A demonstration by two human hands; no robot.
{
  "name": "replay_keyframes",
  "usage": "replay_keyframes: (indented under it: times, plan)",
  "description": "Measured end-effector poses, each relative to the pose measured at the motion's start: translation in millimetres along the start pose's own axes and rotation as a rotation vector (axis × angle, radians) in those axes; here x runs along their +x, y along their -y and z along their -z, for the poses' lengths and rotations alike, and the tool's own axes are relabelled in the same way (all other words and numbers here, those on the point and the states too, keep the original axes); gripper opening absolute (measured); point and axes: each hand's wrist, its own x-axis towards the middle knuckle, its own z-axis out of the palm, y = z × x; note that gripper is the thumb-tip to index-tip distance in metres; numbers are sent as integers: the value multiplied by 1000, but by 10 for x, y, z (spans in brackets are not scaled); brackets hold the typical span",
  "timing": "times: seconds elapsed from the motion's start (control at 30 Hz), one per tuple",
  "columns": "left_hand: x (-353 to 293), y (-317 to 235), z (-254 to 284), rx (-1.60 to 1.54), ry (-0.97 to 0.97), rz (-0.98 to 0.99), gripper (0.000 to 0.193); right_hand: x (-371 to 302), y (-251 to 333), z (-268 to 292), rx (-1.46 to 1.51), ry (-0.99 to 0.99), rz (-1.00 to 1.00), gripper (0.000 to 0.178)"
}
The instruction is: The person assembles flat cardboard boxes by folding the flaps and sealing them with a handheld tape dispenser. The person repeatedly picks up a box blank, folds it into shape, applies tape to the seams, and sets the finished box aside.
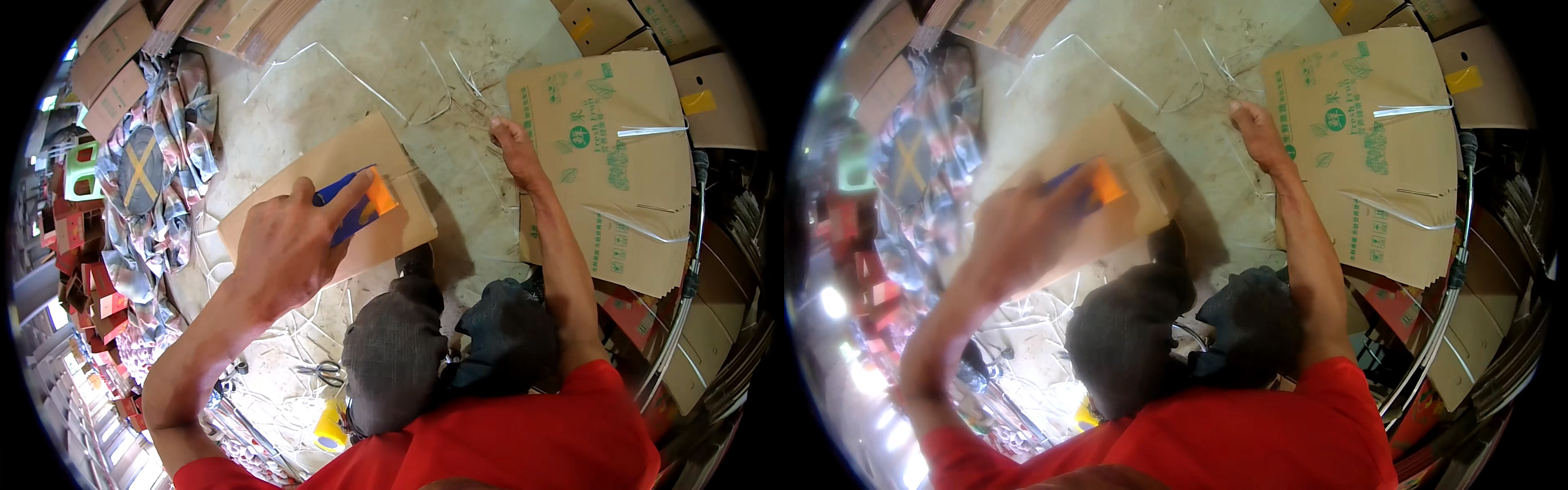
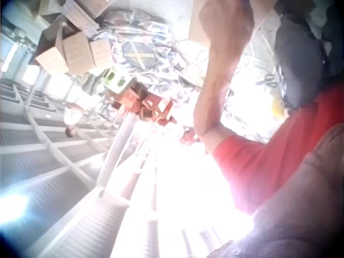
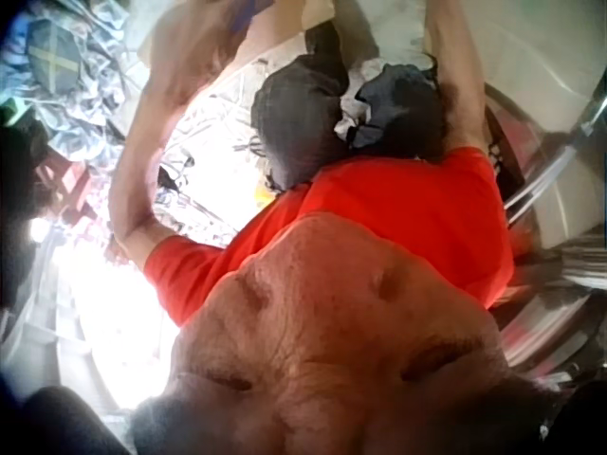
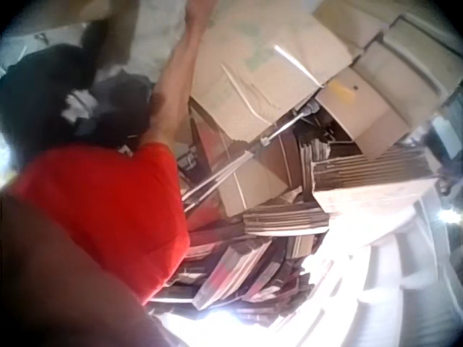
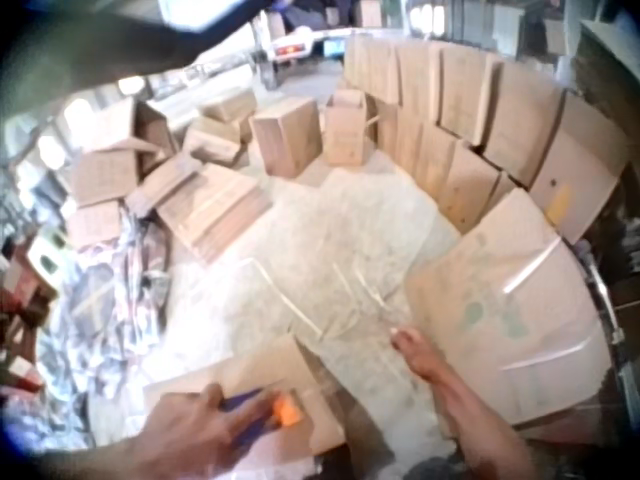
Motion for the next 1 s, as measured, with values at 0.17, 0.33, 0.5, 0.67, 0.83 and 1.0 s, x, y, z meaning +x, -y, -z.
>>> replay_keyframes:
  times: [0.17, 0.33, 0.5, 0.67, 0.83, 1.0]
  plan:
    - [-11, -3, 20, -14, 10, 14, 68, 1, -23, -35, 33, 28, 42, 33]
    - [164, -29, 31, 58, 67, 10, 67, -27, -760, -375, 100, 61, 12, 31]
    - [252, -121, 146, 74, 146, 40, 68, -129, -1097, -994, 136, 94, -54, 32]
    - [308, -126, 156, 67, 179, 41, 72, -277, -961, -1345, -106, 91, 41, 31]
    - [366, -134, 179, 39, 210, 60, 72, -200, -1196, -1325, -303, 52, -74, 37]
    - [337, -105, 152, 17, 186, 35, 71, 115, -762, -1239, -142, -229, 171, 44]
